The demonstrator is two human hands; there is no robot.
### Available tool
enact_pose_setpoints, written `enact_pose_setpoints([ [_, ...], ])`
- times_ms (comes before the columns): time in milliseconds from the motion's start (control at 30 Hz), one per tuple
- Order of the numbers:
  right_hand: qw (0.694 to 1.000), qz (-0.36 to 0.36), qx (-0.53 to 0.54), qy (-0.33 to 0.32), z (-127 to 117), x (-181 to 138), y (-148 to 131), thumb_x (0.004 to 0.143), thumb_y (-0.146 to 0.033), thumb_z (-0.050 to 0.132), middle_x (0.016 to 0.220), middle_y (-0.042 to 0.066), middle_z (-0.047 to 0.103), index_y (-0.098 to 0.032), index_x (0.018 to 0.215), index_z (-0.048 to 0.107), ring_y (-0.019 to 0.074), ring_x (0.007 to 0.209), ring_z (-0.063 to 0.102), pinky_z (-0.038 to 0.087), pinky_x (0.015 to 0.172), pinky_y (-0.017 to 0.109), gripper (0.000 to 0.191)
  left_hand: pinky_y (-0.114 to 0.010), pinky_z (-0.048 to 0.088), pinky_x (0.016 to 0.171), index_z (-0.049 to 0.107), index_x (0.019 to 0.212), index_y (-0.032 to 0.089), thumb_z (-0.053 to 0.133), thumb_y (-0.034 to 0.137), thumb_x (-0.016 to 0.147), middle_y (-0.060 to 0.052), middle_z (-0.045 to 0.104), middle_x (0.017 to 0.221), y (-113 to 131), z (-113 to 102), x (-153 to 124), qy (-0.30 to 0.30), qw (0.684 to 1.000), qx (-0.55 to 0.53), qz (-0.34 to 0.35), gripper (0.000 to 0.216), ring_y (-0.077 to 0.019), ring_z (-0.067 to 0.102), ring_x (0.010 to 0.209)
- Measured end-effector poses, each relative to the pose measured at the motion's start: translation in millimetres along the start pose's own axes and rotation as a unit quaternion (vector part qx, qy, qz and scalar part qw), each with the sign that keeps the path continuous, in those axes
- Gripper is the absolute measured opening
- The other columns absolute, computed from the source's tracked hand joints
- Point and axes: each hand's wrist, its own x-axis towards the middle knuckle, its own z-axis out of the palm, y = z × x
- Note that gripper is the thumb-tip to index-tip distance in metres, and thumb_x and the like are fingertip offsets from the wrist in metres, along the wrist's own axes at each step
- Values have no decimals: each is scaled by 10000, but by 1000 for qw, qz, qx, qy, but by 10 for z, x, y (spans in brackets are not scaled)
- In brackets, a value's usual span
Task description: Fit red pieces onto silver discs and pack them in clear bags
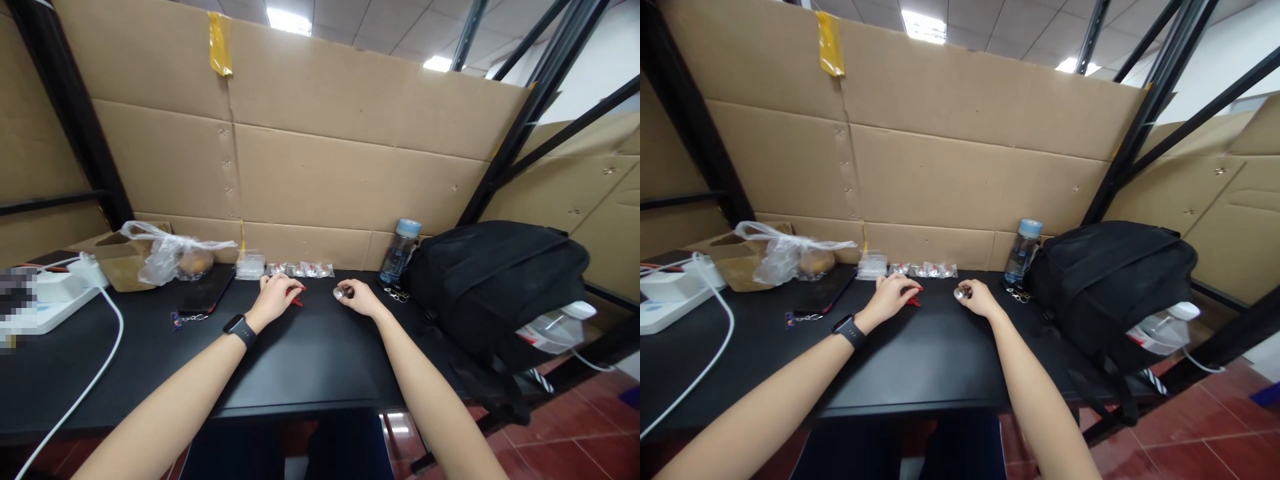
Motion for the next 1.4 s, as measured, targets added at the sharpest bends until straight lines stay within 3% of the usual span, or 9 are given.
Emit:
enact_pose_setpoints([
  [133, 1000, 5, -15, 0, -15, -12, -32, 725, -227, 738, 934, 55, 721, -192, 998, 740, 177, 797, 635, 492, 779, 293, 275, -421, 289, 968, 727, 947, 275, 524, 346, 971, -38, 742, 1024, 80, 10, -21, 0, 1000, 0, 8, 217, -251, 586, 1073],
  [267, 999, 16, 9, 36, -15, 2, -41, 682, -263, 778, 919, 49, 718, -192, 985, 734, 183, 813, 617, 488, 799, 310, 315, -408, 293, 953, 683, 935, 258, 492, 336, 989, -28, 728, 1026, 116, 18, -32, 7, 1000, -3, 9, 213, -235, 587, 1052],
  [367, 990, 33, 122, 67, 5, 6, -140, 667, -328, 798, 954, 55, 724, -180, 1013, 717, 172, 785, 599, 499, 775, 312, 386, -398, 297, 945, 666, 944, 252, 493, 336, 999, -21, 700, 1059, 138, 36, -37, 18, 1000, -5, 5, 200, -226, 581, 1071],
  [500, 952, 20, 294, 82, 93, -40, -487, 690, -392, 806, 1055, 74, 712, -178, 1034, 689, 157, 786, 601, 513, 782, 311, 421, -405, 319, 950, 680, 967, 266, 494, 367, 1004, -30, 634, 1180, 215, 54, -48, 46, 999, -13, -1, 215, -243, 539, 1173],
  [700, 913, -9, 400, 73, 282, -138, -947, 690, -398, 838, 1133, 74, 705, -228, 1096, 660, 177, 894, 624, 515, 823, 308, 474, -397, 388, 973, 689, 917, 231, 542, 324, 957, -61, 595, 1210, 337, 23, -58, 64, 997, -42, 23, 178, -253, 533, 1184],
  [1033, 891, -26, 453, 34, 304, -158, -949, 682, -333, 864, 1165, 73, 695, -224, 1064, 692, 160, 843, 621, 523, 812, 323, 433, -413, 416, 988, 704, 911, 236, 591, 300, 935, -57, 603, 1141, 311, 56, -62, 104, 990, -83, 37, 132, -250, 555, 1166],
  [1400, 877, -37, 477, 41, 303, -157, -956, 679, -327, 868, 1174, 72, 698, -238, 1081, 711, 158, 836, 635, 527, 831, 334, 440, -358, 454, 991, 711, 893, 214, 608, 297, 923, -54, 595, 1056, 254, 139, -21, 97, 969, -225, 38, 136, -211, 599, 1049],
])
